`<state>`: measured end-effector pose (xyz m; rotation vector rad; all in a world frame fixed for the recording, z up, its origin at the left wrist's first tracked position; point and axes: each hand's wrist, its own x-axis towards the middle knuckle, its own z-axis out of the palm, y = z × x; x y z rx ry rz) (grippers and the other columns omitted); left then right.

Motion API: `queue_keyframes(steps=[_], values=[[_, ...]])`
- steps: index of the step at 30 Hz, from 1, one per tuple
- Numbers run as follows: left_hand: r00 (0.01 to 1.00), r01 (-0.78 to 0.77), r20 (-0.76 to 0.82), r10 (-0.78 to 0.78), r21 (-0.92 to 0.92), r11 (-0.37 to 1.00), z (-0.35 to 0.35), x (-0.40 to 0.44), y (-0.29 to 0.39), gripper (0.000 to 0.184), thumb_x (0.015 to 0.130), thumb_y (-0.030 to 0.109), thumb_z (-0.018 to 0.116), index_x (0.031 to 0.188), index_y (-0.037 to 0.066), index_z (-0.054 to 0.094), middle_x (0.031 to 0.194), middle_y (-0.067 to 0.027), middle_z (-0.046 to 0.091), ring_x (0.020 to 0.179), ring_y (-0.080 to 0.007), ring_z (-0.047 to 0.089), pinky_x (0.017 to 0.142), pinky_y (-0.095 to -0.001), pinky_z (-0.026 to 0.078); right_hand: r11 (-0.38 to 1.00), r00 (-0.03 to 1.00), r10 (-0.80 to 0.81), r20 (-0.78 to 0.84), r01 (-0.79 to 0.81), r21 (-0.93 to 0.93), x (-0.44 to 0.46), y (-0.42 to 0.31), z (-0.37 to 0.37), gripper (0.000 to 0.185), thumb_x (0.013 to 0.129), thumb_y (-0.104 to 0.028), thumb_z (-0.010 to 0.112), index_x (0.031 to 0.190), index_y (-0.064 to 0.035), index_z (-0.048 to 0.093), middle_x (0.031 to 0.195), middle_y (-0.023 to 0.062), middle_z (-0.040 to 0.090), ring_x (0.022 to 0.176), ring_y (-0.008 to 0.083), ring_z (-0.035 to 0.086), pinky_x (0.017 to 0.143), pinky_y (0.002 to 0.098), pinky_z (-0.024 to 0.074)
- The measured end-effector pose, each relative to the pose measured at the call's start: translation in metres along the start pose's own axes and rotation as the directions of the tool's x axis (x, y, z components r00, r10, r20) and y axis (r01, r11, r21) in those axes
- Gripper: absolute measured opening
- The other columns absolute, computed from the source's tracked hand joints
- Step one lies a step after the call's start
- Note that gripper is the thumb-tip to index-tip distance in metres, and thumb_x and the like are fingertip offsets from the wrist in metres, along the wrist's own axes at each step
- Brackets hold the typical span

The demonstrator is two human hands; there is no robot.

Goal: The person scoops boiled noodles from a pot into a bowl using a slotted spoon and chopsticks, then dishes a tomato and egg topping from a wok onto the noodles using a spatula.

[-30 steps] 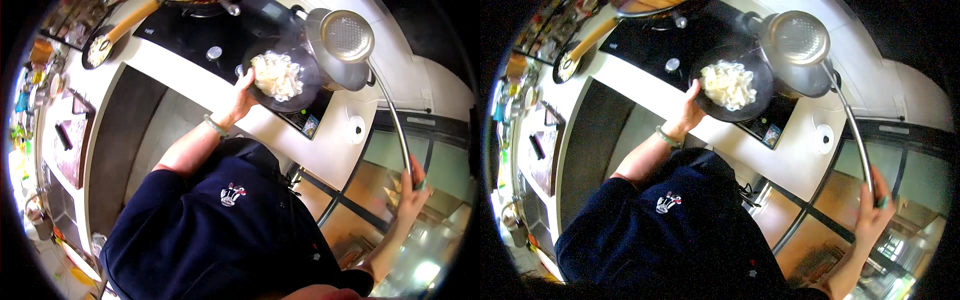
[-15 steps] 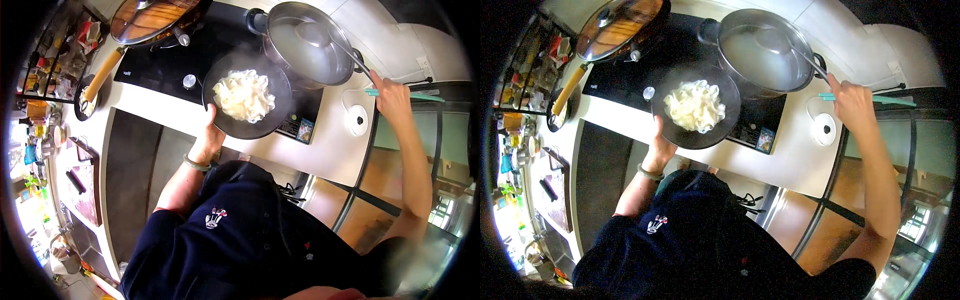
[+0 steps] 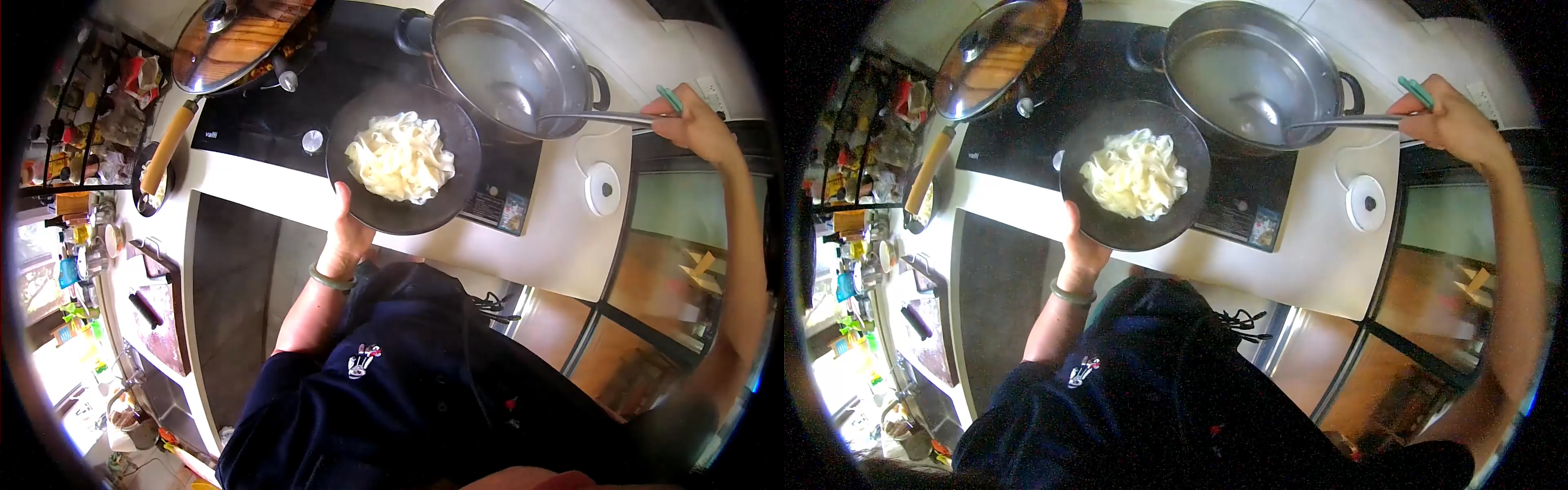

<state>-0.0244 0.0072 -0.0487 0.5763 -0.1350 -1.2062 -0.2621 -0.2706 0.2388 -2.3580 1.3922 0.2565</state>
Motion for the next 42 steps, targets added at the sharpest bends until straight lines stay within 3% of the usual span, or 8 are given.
queue_keyframes(steps=[2, 4, 5, 10, 20, 32, 39, 42], values=[[1.0, 0.005, 0.022, -0.005, -0.014, 1.0, 0.0, 0.001, 0.0, 0.072, 0.08, 0.049, 0.05, 0.13, 0.002, 0.028, 0.131, -0.0109, 0.035, 0.12, -0.0257, 0.034, 0.1, -0.039, 0.026, 0.99, 0.994, 0.099, 0.056, -0.104, 0.097, 0.008, 0.003, 0.009, 0.026, 0.074, -0.016, 0.059, 0.093, 0.0001, 0.054, 0.066, 0.0023, 0.051, 0.055, 0.0072, 0.045, 0.048, 0.0197, 0.0368], [1.0, -0.022, -0.004, 0.022, 0.04, 0.999, 0.002, 0.0, 0.0, 0.074, 0.08, 0.05, 0.05, 0.13, 0.001, 0.027, 0.132, -0.0111, 0.034, 0.121, -0.0259, 0.033, 0.101, -0.0388, 0.025, 0.88, 0.956, 0.116, 0.269, -0.225, 0.419, 0.019, 0.018, 0.027, 0.025, 0.077, -0.016, 0.055, 0.097, -0.0011, 0.055, 0.055, -0.0041, 0.04, 0.042, 0.0024, 0.031, 0.036, 0.018, 0.0213], [1.0, -0.027, -0.003, 0.027, 0.042, 0.999, 0.003, 0.0, 0.0, 0.074, 0.08, 0.05, 0.05, 0.13, 0.001, 0.027, 0.132, -0.0111, 0.034, 0.121, -0.0259, 0.033, 0.101, -0.0388, 0.025, 0.866, 0.969, 0.125, 0.211, -0.21, 0.454, 0.022, 0.019, 0.044, 0.027, 0.079, -0.019, 0.052, 0.099, -0.0014, 0.056, 0.05, -0.0065, 0.035, 0.038, 0.0019, 0.025, 0.033, 0.0192, 0.0156], [1.0, -0.008, -0.007, 0.008, 0.032, 0.999, 0.002, 0.001, -0.001, 0.076, 0.079, 0.05, 0.052, 0.131, 0.002, 0.025, 0.133, -0.0113, 0.033, 0.121, -0.0261, 0.032, 0.101, -0.039, 0.025, 0.729, 0.969, 0.229, 0.088, -0.231, 0.645, 0.034, 0.018, 0.063, 0.03, 0.076, -0.023, 0.055, 0.097, -0.0015, 0.054, 0.051, -0.0065, 0.037, 0.039, 0.0013, 0.025, 0.034, 0.018, 0.0156], [0.999, 0.03, 0.012, -0.03, 0.026, 0.999, 0.002, 0.003, 0.002, 0.079, 0.078, 0.051, 0.053, 0.132, 0.002, 0.023, 0.134, -0.0111, 0.031, 0.123, -0.0257, 0.03, 0.102, -0.039, 0.024, 0.697, 0.961, 0.274, 0.047, -0.232, 0.679, 0.017, 0.034, 0.039, 0.024, 0.077, -0.024, 0.054, 0.089, -0.004, 0.059, 0.047, -0.0078, 0.034, 0.036, 0.0011, 0.023, 0.032, 0.0182, 0.0139], [0.995, 0.084, 0.054, -0.083, -0.023, 0.996, 0.008, 0.0, 0.009, 0.076, 0.079, 0.051, 0.051, 0.131, 0.002, 0.025, 0.134, -0.0104, 0.031, 0.123, -0.0244, 0.029, 0.102, -0.0375, 0.023, 0.789, 0.969, 0.237, -0.065, -0.153, 0.596, -0.04, 0.006, 0.012, 0.027, 0.078, -0.024, 0.056, 0.095, -0.0024, 0.059, 0.046, -0.0063, 0.037, 0.035, 0.0019, 0.027, 0.032, 0.0174, 0.0169], [0.997, 0.072, 0.033, -0.073, 0.026, 0.997, 0.006, 0.001, 0.01, 0.072, 0.078, 0.053, 0.05, 0.13, 0.007, 0.03, 0.132, -0.011, 0.036, 0.12, -0.0268, 0.035, 0.099, -0.0422, 0.029, 0.764, 0.961, 0.257, -0.099, -0.139, 0.63, -0.065, 0.003, -0.001, 0.03, 0.08, -0.025, 0.055, 0.1, -0.0019, 0.056, 0.046, -0.0065, 0.035, 0.035, 0.0017, 0.025, 0.032, 0.0175, 0.0158], [0.996, 0.072, 0.058, -0.071, -0.03, 0.997, 0.01, 0.001, 0.013, 0.068, 0.081, 0.048, 0.049, 0.13, 0.005, 0.03, 0.131, -0.0102, 0.036, 0.121, -0.0247, 0.034, 0.1, -0.0392, 0.026, 0.759, 0.951, 0.281, -0.128, -0.139, 0.636, -0.075, 0.0, -0.008, 0.031, 0.08, -0.025, 0.056, 0.101, -0.0023, 0.056, 0.046, -0.0069, 0.035, 0.035, 0.0013, 0.026, 0.032, 0.0172, 0.0161]])
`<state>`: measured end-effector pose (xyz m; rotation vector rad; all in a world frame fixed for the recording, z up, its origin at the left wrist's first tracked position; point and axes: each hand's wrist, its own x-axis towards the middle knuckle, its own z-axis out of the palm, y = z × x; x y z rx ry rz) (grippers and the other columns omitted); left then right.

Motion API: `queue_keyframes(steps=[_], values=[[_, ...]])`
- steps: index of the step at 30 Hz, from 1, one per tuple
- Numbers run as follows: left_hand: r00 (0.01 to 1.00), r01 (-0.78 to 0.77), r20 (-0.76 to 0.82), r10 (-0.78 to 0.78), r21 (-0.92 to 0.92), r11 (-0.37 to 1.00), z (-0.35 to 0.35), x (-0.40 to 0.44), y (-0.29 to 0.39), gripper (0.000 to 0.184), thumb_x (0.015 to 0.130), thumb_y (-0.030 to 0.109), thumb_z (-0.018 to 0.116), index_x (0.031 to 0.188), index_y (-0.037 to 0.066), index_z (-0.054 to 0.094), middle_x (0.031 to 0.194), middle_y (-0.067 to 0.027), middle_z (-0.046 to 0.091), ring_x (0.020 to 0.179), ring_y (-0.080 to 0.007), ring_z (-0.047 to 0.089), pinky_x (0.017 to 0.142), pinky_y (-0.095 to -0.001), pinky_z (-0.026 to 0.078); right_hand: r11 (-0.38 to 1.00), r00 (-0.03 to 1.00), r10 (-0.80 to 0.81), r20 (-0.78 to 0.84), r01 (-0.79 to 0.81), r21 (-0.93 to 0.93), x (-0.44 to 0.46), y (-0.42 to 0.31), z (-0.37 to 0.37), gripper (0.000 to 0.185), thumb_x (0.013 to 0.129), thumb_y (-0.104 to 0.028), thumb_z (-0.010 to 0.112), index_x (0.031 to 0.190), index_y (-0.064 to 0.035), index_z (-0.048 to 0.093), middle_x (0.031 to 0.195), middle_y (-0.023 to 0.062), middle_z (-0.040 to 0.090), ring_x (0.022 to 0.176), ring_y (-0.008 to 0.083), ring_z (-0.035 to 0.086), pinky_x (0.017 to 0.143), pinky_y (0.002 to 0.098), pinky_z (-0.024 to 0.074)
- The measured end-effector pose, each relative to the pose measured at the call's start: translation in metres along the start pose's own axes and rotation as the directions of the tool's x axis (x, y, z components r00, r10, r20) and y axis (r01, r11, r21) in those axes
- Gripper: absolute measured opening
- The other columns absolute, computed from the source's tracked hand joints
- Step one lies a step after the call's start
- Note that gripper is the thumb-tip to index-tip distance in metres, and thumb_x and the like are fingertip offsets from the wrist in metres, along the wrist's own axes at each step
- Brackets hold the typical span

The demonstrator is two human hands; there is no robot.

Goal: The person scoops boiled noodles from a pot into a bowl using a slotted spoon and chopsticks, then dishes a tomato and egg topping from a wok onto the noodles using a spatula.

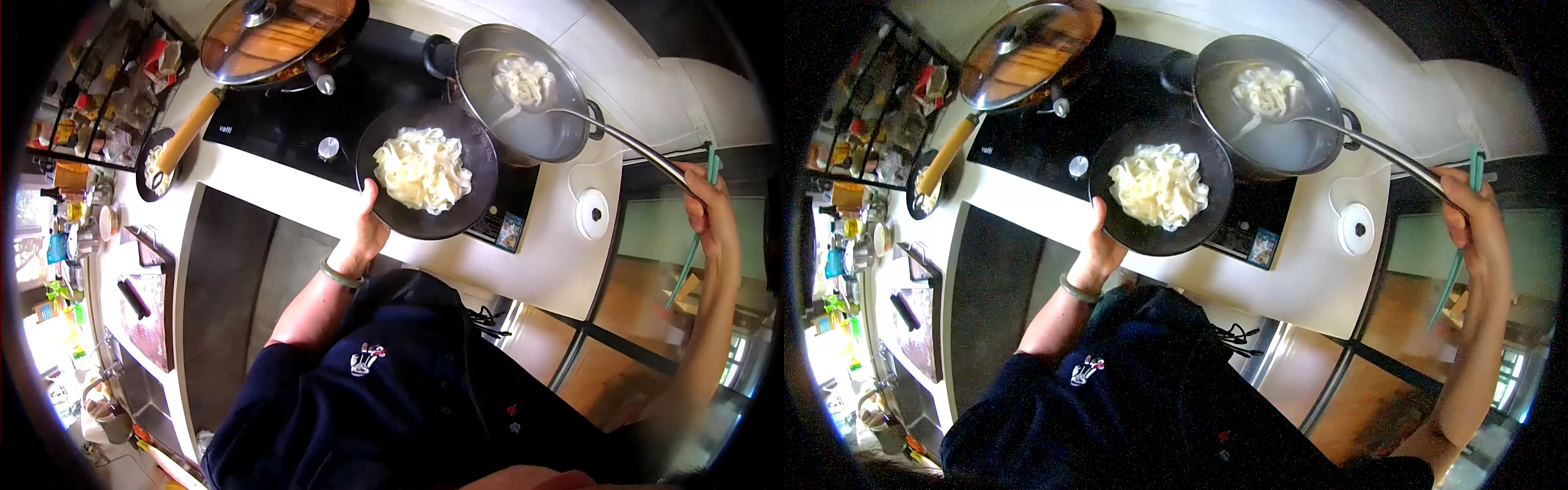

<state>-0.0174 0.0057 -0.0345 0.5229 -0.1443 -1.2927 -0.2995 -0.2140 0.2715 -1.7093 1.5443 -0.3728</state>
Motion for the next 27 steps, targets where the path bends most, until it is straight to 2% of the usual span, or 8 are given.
queue_keyframes(steps=[1, 3, 5, 7, 11, 18, 20, 27], values=[[1.0, 0.017, 0.009, -0.016, -0.052, 0.998, 0.0, -0.001, 0.0, 0.066, 0.083, 0.045, 0.049, 0.129, 0.002, 0.03, 0.131, -0.0095, 0.037, 0.121, -0.0226, 0.034, 0.102, -0.0363, 0.024, 1.0, 1.0, 0.008, -0.024, -0.007, 0.012, -0.003, -0.001, -0.001, 0.032, 0.08, -0.026, 0.056, 0.102, -0.0025, 0.057, 0.045, -0.0069, 0.036, 0.034, 0.0011, 0.027, 0.031, 0.0171, 0.0168], [1.0, 0.014, -0.007, -0.015, -0.04, 0.999, -0.005, 0.003, -0.003, 0.063, 0.083, 0.045, 0.048, 0.127, 0.002, 0.033, 0.13, -0.0089, 0.039, 0.119, -0.0213, 0.037, 0.101, -0.036, 0.026, 1.0, 1.0, -0.009, -0.013, 0.009, -0.017, -0.007, -0.002, -0.008, 0.032, 0.081, -0.026, 0.055, 0.102, -0.0028, 0.057, 0.045, -0.0072, 0.035, 0.034, 0.0009, 0.026, 0.031, 0.0172, 0.0164], [1.0, 0.008, -0.025, -0.007, 0.026, 1.0, -0.004, 0.002, -0.002, 0.064, 0.083, 0.047, 0.045, 0.13, 0.006, 0.031, 0.132, -0.0104, 0.035, 0.12, -0.0254, 0.034, 0.102, -0.0413, 0.024, 0.999, 1.0, -0.026, 0.008, 0.026, -0.042, -0.01, -0.002, -0.011, 0.032, 0.081, -0.027, 0.054, 0.103, -0.0031, 0.057, 0.045, -0.0074, 0.035, 0.034, 0.0007, 0.026, 0.031, 0.0172, 0.0159], [0.999, 0.016, -0.028, -0.016, -0.016, 1.0, -0.005, 0.003, -0.002, 0.062, 0.084, 0.047, 0.044, 0.128, 0.005, 0.033, 0.131, -0.0105, 0.038, 0.12, -0.025, 0.035, 0.101, -0.0411, 0.026, 0.998, 0.997, -0.02, -0.072, 0.016, -0.058, -0.013, -0.001, -0.014, 0.035, 0.082, -0.028, 0.054, 0.107, -0.004, 0.053, 0.047, -0.0091, 0.032, 0.036, -0.0001, 0.022, 0.032, 0.0162, 0.0139], [0.996, 0.042, -0.075, -0.04, 0.035, 0.999, 0.003, -0.001, 0.003, 0.064, 0.082, 0.049, 0.046, 0.127, 0.005, 0.035, 0.129, -0.0108, 0.039, 0.119, -0.0247, 0.037, 0.099, -0.0402, 0.029, 0.997, 0.997, -0.053, -0.061, 0.049, -0.06, -0.011, 0.005, -0.023, 0.035, 0.082, -0.029, 0.054, 0.107, -0.0048, 0.054, 0.047, -0.0085, 0.033, 0.035, -0.0001, 0.022, 0.032, 0.0158, 0.013], [0.996, 0.07, -0.053, -0.069, 0.013, 0.997, -0.006, 0.005, -0.002, 0.067, 0.082, 0.051, 0.046, 0.129, 0.006, 0.032, 0.133, -0.009, 0.036, 0.122, -0.0235, 0.033, 0.101, -0.0384, 0.025, 1.0, 0.994, -0.03, -0.107, 0.03, 0.002, -0.012, 0.004, -0.027, 0.034, 0.083, -0.028, 0.054, 0.106, -0.0045, 0.055, 0.048, -0.0084, 0.033, 0.035, -0.0005, 0.023, 0.031, 0.0157, 0.0128], [0.996, 0.071, -0.06, -0.071, 0.008, 0.997, -0.008, 0.005, -0.002, 0.067, 0.082, 0.051, 0.046, 0.13, 0.006, 0.032, 0.133, -0.0088, 0.035, 0.122, -0.0232, 0.033, 0.101, -0.0381, 0.025, 1.0, 0.998, -0.029, -0.061, 0.028, -0.003, -0.013, 0.002, -0.027, 0.032, 0.083, -0.028, 0.053, 0.106, -0.0048, 0.055, 0.048, -0.0087, 0.033, 0.036, -0.0007, 0.023, 0.031, 0.0157, 0.0126], [0.994, 0.071, -0.085, -0.071, -0.003, 0.998, -0.009, 0.005, -0.004, 0.067, 0.081, 0.051, 0.047, 0.129, 0.006, 0.032, 0.132, -0.0098, 0.036, 0.121, -0.0242, 0.034, 0.1, -0.039, 0.027, 1.0, 0.999, -0.013, -0.049, 0.014, 0.014, -0.012, 0.001, -0.024, 0.031, 0.083, -0.028, 0.053, 0.105, -0.0054, 0.055, 0.049, -0.0088, 0.033, 0.036, -0.0008, 0.023, 0.031, 0.0153, 0.0139]])
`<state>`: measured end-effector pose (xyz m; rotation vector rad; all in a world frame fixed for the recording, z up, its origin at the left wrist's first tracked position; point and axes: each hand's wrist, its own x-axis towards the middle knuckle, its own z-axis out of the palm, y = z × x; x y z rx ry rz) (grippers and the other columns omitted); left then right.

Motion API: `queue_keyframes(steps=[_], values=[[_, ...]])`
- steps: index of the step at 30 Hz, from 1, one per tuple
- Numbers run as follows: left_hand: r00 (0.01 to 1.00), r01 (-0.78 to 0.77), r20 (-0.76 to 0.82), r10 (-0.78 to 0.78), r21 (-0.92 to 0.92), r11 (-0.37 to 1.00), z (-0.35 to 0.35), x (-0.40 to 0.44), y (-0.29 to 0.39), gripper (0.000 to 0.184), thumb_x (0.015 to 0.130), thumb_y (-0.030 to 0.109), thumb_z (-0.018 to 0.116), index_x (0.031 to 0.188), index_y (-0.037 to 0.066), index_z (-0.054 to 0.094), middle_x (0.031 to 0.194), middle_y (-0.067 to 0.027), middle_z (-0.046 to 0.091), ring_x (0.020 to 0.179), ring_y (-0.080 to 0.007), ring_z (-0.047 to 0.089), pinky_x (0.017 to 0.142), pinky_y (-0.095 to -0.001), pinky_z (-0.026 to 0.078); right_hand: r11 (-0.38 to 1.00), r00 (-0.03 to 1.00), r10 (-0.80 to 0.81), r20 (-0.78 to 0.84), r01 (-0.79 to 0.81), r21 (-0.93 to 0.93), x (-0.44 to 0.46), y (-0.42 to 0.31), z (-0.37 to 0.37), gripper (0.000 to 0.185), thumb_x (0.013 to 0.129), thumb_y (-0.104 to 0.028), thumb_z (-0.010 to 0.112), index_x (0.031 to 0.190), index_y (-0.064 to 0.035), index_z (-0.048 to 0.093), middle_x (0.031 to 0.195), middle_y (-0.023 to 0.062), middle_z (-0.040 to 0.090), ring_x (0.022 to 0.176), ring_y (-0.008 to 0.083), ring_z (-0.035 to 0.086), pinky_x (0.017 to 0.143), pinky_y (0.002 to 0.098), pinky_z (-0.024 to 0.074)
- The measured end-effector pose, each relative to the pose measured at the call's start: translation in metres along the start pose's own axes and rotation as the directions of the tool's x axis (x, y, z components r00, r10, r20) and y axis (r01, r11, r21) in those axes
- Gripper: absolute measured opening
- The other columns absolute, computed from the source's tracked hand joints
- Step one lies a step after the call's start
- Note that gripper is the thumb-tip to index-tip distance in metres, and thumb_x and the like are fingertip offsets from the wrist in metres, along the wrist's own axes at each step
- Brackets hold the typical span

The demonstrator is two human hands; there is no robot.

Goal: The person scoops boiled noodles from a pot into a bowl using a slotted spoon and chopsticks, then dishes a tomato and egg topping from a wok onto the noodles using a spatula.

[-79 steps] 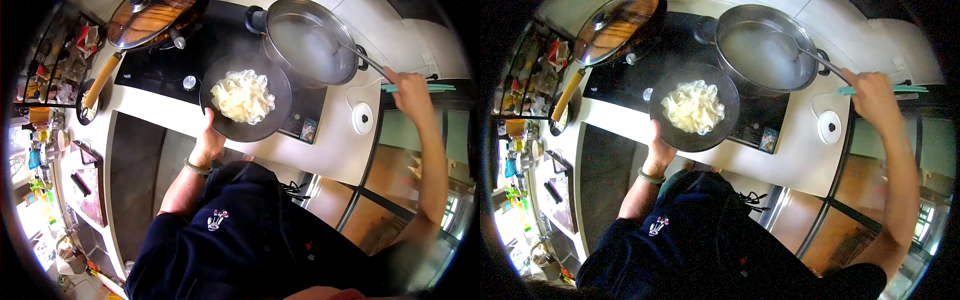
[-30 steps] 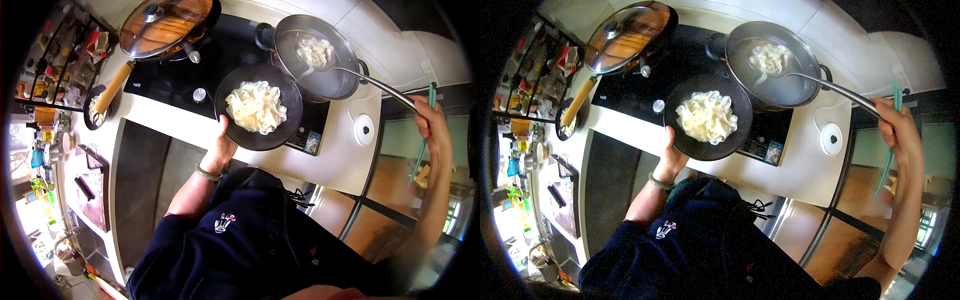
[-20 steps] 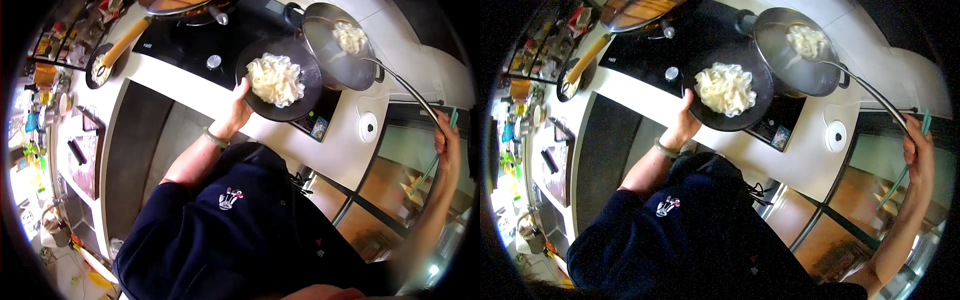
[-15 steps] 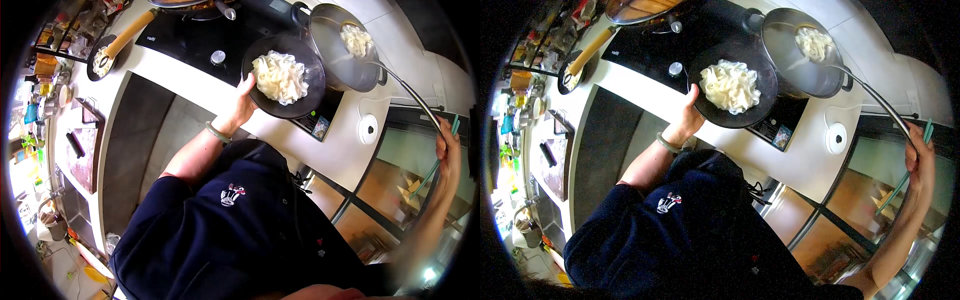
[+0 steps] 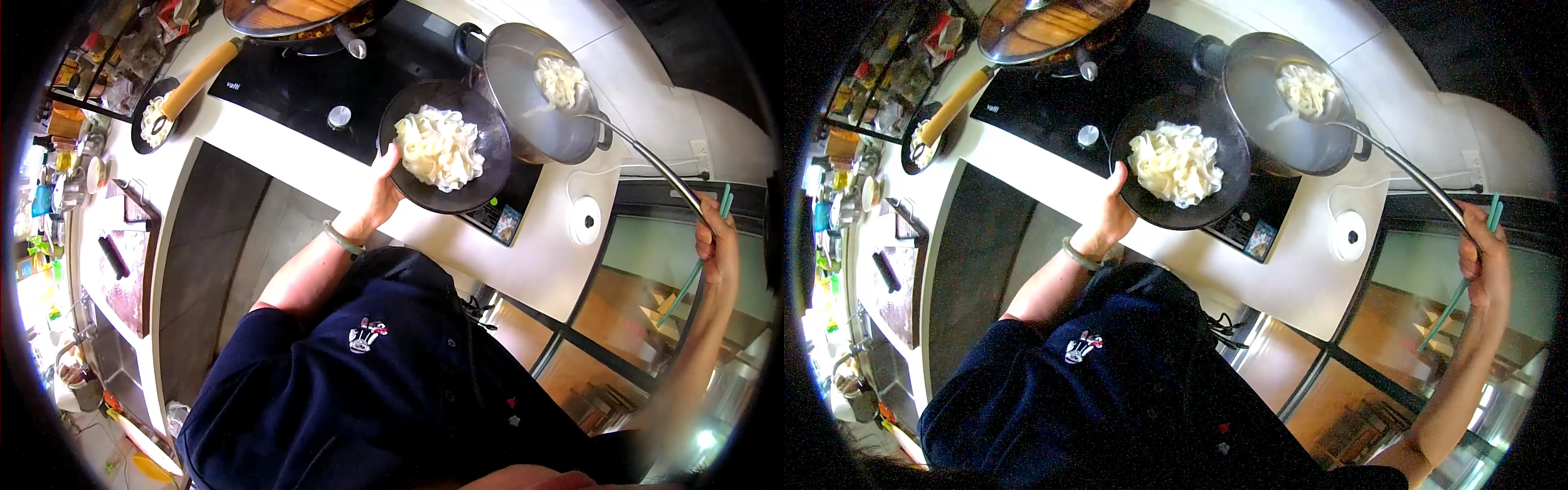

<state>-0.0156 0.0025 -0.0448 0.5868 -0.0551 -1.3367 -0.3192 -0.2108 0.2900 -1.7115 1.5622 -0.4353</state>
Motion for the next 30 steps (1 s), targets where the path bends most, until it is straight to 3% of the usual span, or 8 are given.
queue_keyframes(steps=[7, 9, 30], values=[[0.999, -0.003, -0.047, 0.004, 0.01, 1.0, 0.001, 0.002, 0.0, 0.067, 0.081, 0.05, 0.049, 0.128, 0.005, 0.034, 0.13, -0.0106, 0.039, 0.119, -0.0242, 0.037, 0.1, -0.0384, 0.028, 1.0, 1.0, 0.014, 0.02, -0.013, -0.019, -0.002, -0.005, 0.004, 0.033, 0.081, -0.029, 0.056, 0.104, -0.0042, 0.055, 0.047, -0.0073, 0.036, 0.036, 0.001, 0.027, 0.032, 0.0163, 0.0186], [0.999, 0.001, -0.048, 0.0, 0.006, 1.0, 0.003, 0.001, 0.001, 0.067, 0.081, 0.05, 0.049, 0.127, 0.005, 0.035, 0.129, -0.0106, 0.04, 0.118, -0.0242, 0.037, 0.1, -0.0382, 0.028, 1.0, 1.0, -0.004, -0.014, 0.004, -0.013, 0.0, -0.001, 0.002, 0.033, 0.083, -0.028, 0.054, 0.105, -0.003, 0.054, 0.049, -0.0084, 0.033, 0.036, -0.0003, 0.023, 0.031, 0.0158, 0.0135], [1.0, -0.01, -0.003, 0.01, 0.026, 1.0, -0.001, 0.004, -0.001, 0.07, 0.079, 0.053, 0.05, 0.129, 0.006, 0.034, 0.13, -0.0087, 0.039, 0.119, -0.0228, 0.036, 0.099, -0.0375, 0.029, 0.998, 0.997, -0.06, -0.042, 0.058, -0.039, -0.01, -0.004, -0.002, 0.035, 0.083, -0.029, 0.054, 0.106, -0.0031, 0.055, 0.048, -0.009, 0.032, 0.036, -0.0004, 0.022, 0.032, 0.0161, 0.0132]])
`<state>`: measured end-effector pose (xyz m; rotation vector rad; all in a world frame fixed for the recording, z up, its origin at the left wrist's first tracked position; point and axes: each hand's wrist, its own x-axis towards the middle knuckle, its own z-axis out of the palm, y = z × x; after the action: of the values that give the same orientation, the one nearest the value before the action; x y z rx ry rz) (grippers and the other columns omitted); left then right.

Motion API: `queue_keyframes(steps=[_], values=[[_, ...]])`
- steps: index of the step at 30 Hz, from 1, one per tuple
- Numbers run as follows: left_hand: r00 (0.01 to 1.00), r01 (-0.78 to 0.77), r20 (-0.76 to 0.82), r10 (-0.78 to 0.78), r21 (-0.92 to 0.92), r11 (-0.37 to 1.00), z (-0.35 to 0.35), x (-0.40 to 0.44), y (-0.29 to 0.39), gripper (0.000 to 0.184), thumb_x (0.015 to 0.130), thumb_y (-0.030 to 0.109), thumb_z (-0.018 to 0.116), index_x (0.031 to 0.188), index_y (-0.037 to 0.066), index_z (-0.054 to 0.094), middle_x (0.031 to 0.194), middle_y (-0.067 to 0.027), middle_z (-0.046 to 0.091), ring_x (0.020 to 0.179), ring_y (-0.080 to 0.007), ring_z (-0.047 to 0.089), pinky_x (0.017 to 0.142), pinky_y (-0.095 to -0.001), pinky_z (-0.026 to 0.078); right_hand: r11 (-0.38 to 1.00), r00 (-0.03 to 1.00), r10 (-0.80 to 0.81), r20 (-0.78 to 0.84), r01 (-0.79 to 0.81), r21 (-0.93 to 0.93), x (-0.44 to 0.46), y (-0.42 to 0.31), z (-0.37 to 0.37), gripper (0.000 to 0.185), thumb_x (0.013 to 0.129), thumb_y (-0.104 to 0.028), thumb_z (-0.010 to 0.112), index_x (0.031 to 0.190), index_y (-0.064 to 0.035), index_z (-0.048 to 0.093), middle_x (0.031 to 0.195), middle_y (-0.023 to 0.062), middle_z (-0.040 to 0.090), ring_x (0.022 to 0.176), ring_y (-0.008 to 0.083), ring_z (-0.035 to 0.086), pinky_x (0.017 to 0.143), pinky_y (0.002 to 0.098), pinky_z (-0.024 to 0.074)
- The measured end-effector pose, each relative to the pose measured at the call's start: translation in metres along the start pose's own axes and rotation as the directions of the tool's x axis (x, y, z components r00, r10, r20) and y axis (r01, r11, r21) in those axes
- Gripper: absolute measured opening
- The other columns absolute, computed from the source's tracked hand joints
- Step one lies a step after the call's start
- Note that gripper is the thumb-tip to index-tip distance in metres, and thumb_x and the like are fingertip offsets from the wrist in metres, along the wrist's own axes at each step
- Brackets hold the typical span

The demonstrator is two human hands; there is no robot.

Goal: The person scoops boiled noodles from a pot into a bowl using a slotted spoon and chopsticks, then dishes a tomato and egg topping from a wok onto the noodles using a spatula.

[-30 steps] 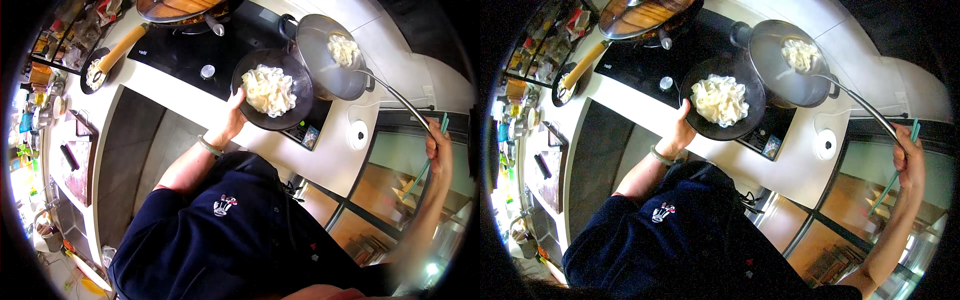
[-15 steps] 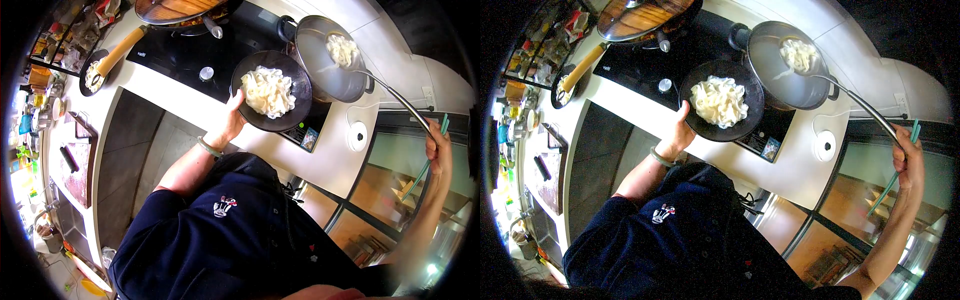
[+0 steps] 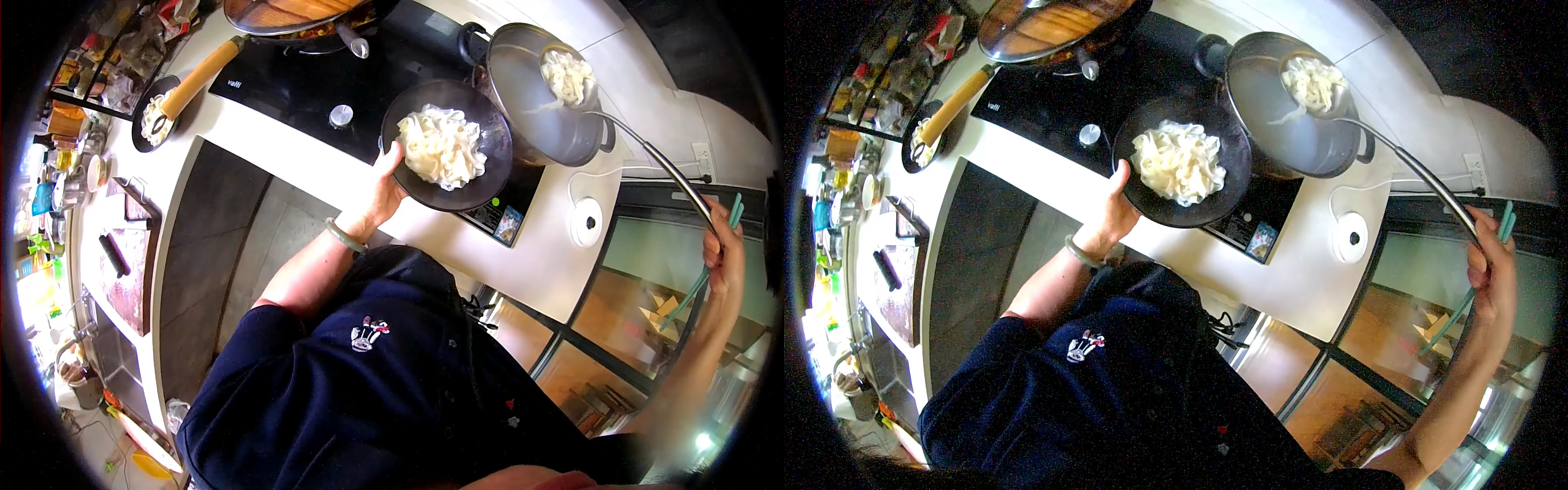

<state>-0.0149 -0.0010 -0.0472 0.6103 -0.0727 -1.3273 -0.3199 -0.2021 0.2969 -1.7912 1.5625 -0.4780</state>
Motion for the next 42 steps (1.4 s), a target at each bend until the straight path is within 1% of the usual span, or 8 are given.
queue_keyframes(steps=[12, 15, 18, 21, 28, 32, 35, 42], values=[[1.0, -0.004, 0.0, 0.004, 0.0, 1.0, 0.004, -0.004, 0.004, 0.066, 0.08, 0.052, 0.048, 0.127, 0.006, 0.036, 0.126, -0.0088, 0.043, 0.115, -0.0214, 0.041, 0.094, -0.0363, 0.035, 0.963, 0.979, -0.198, -0.053, 0.184, -0.195, -0.097, -0.016, -0.012, 0.04, 0.081, -0.025, 0.055, 0.114, -0.0023, 0.051, 0.062, -0.007, 0.044, 0.047, -0.0026, 0.028, 0.041, 0.0145, 0.017], [0.997, -0.023, 0.078, 0.019, 0.045, 0.999, 0.002, -0.003, 0.004, 0.067, 0.081, 0.05, 0.048, 0.131, 0.011, 0.025, 0.127, -0.0102, 0.04, 0.113, -0.0253, 0.044, 0.085, -0.0448, 0.044, 0.938, 0.983, -0.177, 0.047, 0.183, -0.295, -0.128, -0.031, 0.026, 0.048, 0.074, -0.028, 0.062, 0.11, 0.0013, 0.053, 0.101, 0.0091, 0.057, 0.081, 0.0156, 0.056, 0.067, 0.024, 0.0434], [1.0, 0.0, 0.011, 0.0, 0.03, 1.0, 0.013, -0.01, 0.007, 0.067, 0.081, 0.054, 0.046, 0.126, 0.007, 0.036, 0.124, -0.0097, 0.044, 0.11, -0.021, 0.046, 0.09, -0.0372, 0.039, 0.876, 0.969, -0.217, 0.116, 0.246, -0.414, -0.149, -0.037, 0.071, 0.041, 0.073, -0.017, 0.062, 0.108, 0.0025, 0.055, 0.099, 0.0148, 0.059, 0.085, 0.0194, 0.059, 0.069, 0.0305, 0.0458], [0.999, -0.028, 0.029, 0.027, 0.054, 0.998, 0.022, -0.016, 0.014, 0.066, 0.081, 0.054, 0.045, 0.127, 0.007, 0.036, 0.123, -0.0099, 0.045, 0.109, -0.0208, 0.047, 0.089, -0.0365, 0.041, 0.34, 0.681, -0.558, 0.474, 0.709, -0.618, -0.156, -0.034, 0.103, 0.039, 0.069, -0.003, 0.061, 0.107, 0.0053, 0.055, 0.069, 0.015, 0.06, 0.06, 0.0252, 0.06, 0.048, 0.027, 0.0449], [0.998, -0.038, 0.042, 0.036, 0.049, 0.998, 0.019, -0.016, 0.015, 0.067, 0.081, 0.055, 0.045, 0.127, 0.007, 0.036, 0.123, -0.0101, 0.045, 0.109, -0.0212, 0.046, 0.089, -0.0375, 0.04, -0.109, 0.607, -0.56, 0.563, 0.62, -0.777, -0.173, -0.02, 0.107, 0.038, 0.072, -0.008, 0.06, 0.107, 0.0036, 0.056, 0.053, 0.0079, 0.043, 0.042, 0.0189, 0.045, 0.038, 0.0279, 0.0343], [0.999, -0.028, 0.035, 0.027, 0.046, 0.999, 0.019, -0.016, 0.014, 0.068, 0.081, 0.055, 0.045, 0.126, 0.006, 0.037, 0.124, -0.0107, 0.044, 0.112, -0.0224, 0.044, 0.091, -0.0385, 0.038, 0.078, 0.66, -0.616, 0.43, 0.594, -0.801, -0.161, -0.014, 0.097, 0.036, 0.075, -0.01, 0.058, 0.109, 0.0025, 0.055, 0.064, 0.0079, 0.054, 0.044, 0.0142, 0.046, 0.038, 0.0264, 0.0358], [1.0, -0.004, 0.021, 0.004, -0.01, 1.0, 0.009, -0.008, 0.007, 0.068, 0.08, 0.054, 0.047, 0.127, 0.006, 0.037, 0.125, -0.0112, 0.043, 0.114, -0.0236, 0.042, 0.095, -0.0393, 0.034, 0.79, 0.921, -0.386, 0.059, 0.363, -0.494, -0.145, -0.017, 0.075, 0.034, 0.079, -0.009, 0.055, 0.111, 0.002, 0.054, 0.093, 0.0094, 0.061, 0.071, 0.0097, 0.056, 0.055, 0.0231, 0.0455], [0.998, -0.054, 0.028, 0.057, -0.104, 0.993, -0.002, -0.003, -0.001, 0.059, 0.081, 0.038, 0.054, 0.127, 0.005, 0.036, 0.13, -0.0101, 0.039, 0.121, -0.0239, 0.035, 0.102, -0.0384, 0.025, 0.492, 0.904, -0.427, 0.015, 0.246, -0.835, -0.057, 0.0, 0.09, 0.026, 0.077, -0.011, 0.058, 0.103, -0.0074, 0.06, 0.057, 0.01, 0.057, 0.049, 0.0137, 0.054, 0.048, 0.0269, 0.0412]])
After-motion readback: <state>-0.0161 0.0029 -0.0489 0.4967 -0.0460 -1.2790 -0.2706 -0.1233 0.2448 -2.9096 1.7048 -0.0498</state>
